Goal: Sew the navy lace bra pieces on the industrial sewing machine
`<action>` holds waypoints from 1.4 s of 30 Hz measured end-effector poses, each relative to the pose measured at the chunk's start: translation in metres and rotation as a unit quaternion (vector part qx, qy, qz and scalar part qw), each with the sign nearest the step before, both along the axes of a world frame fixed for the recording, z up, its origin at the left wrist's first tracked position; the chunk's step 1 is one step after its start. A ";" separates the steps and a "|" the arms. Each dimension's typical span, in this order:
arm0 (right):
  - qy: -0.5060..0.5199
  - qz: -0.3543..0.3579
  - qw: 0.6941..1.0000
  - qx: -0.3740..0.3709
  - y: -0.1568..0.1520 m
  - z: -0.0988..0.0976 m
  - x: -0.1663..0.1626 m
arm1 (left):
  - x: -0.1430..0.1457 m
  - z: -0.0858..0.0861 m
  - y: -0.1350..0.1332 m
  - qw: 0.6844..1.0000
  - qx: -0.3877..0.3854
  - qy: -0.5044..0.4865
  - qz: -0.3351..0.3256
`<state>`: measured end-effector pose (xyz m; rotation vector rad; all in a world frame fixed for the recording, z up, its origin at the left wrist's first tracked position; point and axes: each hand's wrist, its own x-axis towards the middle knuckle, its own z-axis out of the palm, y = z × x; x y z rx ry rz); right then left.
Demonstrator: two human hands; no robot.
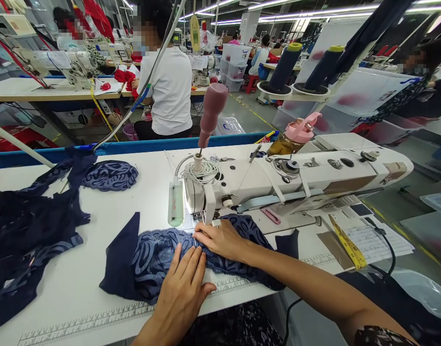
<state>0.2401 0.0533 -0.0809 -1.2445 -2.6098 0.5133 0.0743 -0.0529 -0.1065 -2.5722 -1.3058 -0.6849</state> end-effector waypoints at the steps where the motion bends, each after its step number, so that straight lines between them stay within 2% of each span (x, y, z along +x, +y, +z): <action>1: -0.001 -0.010 1.000 -0.008 0.002 0.001 -0.004 | 0.001 -0.001 -0.002 1.000 -0.001 0.009 -0.003; 7: -0.013 -0.062 0.997 -0.053 0.012 0.000 -0.013 | -0.002 -0.004 -0.010 0.999 -0.001 0.046 -0.004; 11: -0.023 -0.067 0.996 -0.048 0.011 -0.001 -0.014 | -0.002 -0.002 -0.011 0.999 -0.007 0.047 -0.003; 16: -0.042 -0.036 0.998 0.017 0.003 0.002 0.000 | 0.000 0.002 -0.009 1.000 -0.014 0.023 0.012; 21: -0.064 -0.046 0.991 0.107 0.002 0.000 0.027 | 0.000 0.006 -0.007 0.999 -0.032 -0.007 0.009; 24: -0.059 -0.038 0.987 0.141 0.004 -0.006 0.037 | -0.005 0.011 0.002 0.997 -0.058 -0.046 0.005; 27: -0.049 -0.008 0.984 0.171 0.000 -0.008 0.038 | -0.014 0.019 0.020 0.994 -0.078 -0.065 0.046; 30: -0.040 0.037 0.976 0.211 -0.018 0.005 0.032 | -0.021 0.030 0.041 0.992 -0.105 -0.044 0.049; 33: -0.019 0.057 0.959 0.279 -0.053 0.035 0.029 | -0.024 0.044 0.052 0.991 -0.134 -0.012 0.024; 34: -0.007 0.065 0.958 0.279 -0.066 0.047 0.029 | -0.025 0.049 0.052 0.993 -0.109 -0.011 0.038; 36: 0.028 0.132 0.967 0.216 -0.089 0.067 0.032 | -0.027 0.057 0.049 0.996 -0.001 -0.040 0.082; 38: 0.066 0.223 0.964 0.130 -0.103 0.077 0.034 | -0.032 0.061 0.042 0.984 0.107 -0.103 0.101; 39: 0.081 0.245 0.961 0.100 -0.106 0.078 0.034 | -0.034 0.061 0.039 0.977 0.137 -0.134 0.098; 40: 0.095 0.242 0.962 0.086 -0.105 0.077 0.032 | -0.037 0.060 0.035 0.971 0.150 -0.159 0.092; 42: 0.124 0.170 0.971 0.109 -0.097 0.069 0.025 | -0.043 0.054 0.029 0.967 0.156 -0.186 0.082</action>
